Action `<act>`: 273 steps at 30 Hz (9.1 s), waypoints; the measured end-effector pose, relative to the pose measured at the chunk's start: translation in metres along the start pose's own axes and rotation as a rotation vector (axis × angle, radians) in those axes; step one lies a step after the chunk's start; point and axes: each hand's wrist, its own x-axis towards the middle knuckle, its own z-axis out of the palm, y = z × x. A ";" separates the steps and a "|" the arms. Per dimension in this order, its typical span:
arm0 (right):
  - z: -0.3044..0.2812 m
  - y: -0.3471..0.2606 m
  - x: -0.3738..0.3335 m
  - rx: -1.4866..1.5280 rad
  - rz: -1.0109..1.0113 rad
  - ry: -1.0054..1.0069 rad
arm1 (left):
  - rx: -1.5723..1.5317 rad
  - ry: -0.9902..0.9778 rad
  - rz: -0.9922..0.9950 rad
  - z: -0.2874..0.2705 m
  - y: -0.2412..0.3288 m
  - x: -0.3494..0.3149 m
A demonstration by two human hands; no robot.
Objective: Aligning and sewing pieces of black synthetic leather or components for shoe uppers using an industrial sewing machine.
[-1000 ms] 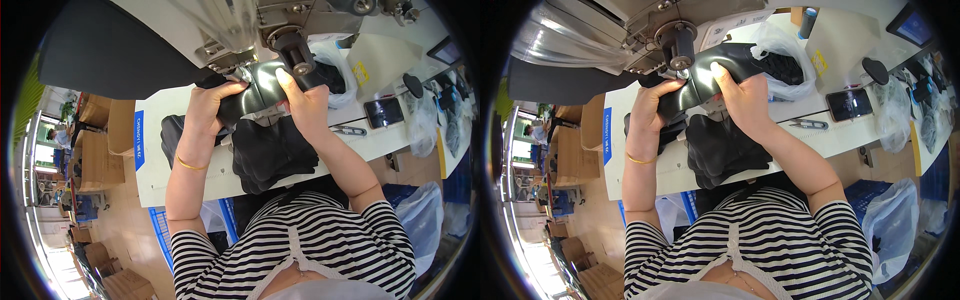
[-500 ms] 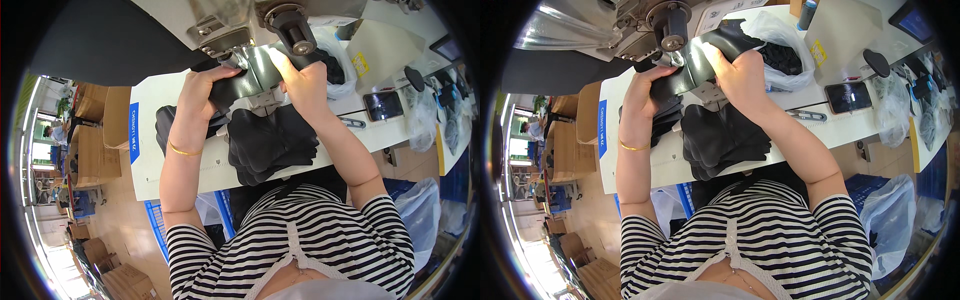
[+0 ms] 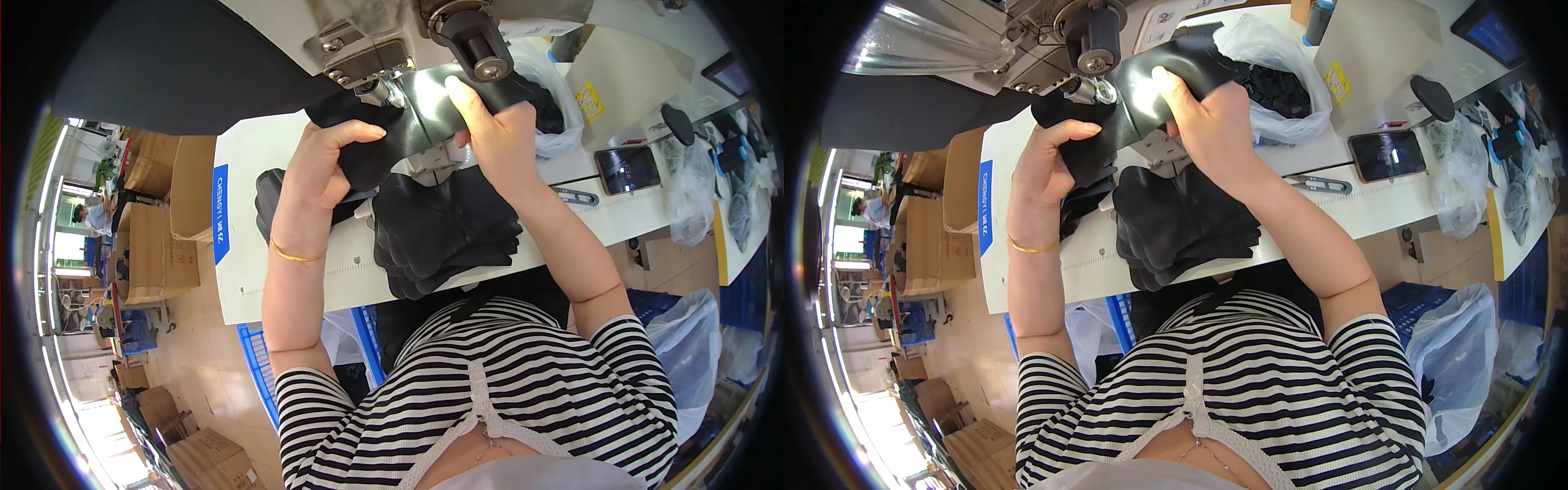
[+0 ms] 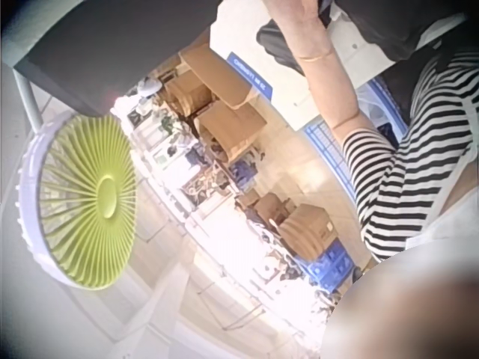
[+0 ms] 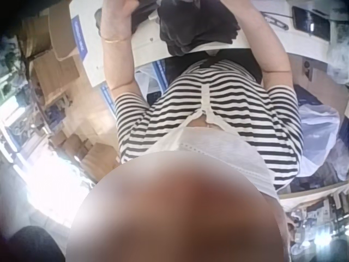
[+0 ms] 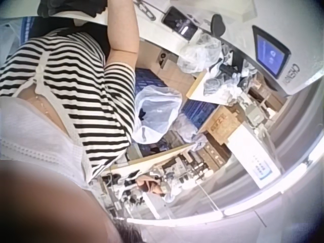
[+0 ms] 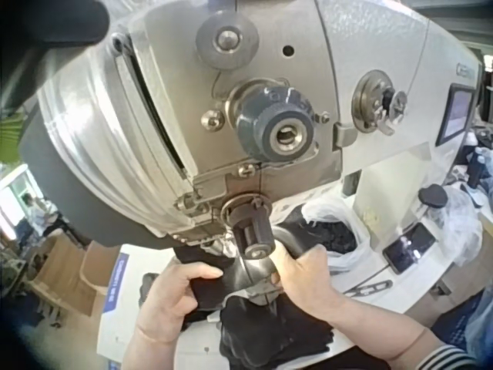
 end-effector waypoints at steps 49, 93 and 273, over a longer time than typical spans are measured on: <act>-0.020 0.024 -0.093 0.208 0.113 -0.238 | -0.464 0.262 0.045 0.034 -0.095 -0.074; -0.012 -0.008 -0.016 0.325 0.257 -0.017 | -0.221 0.138 -0.064 0.022 -0.013 -0.015; -0.056 0.043 -0.056 -0.385 -0.159 -0.561 | 0.198 0.202 -0.034 -0.027 -0.120 -0.067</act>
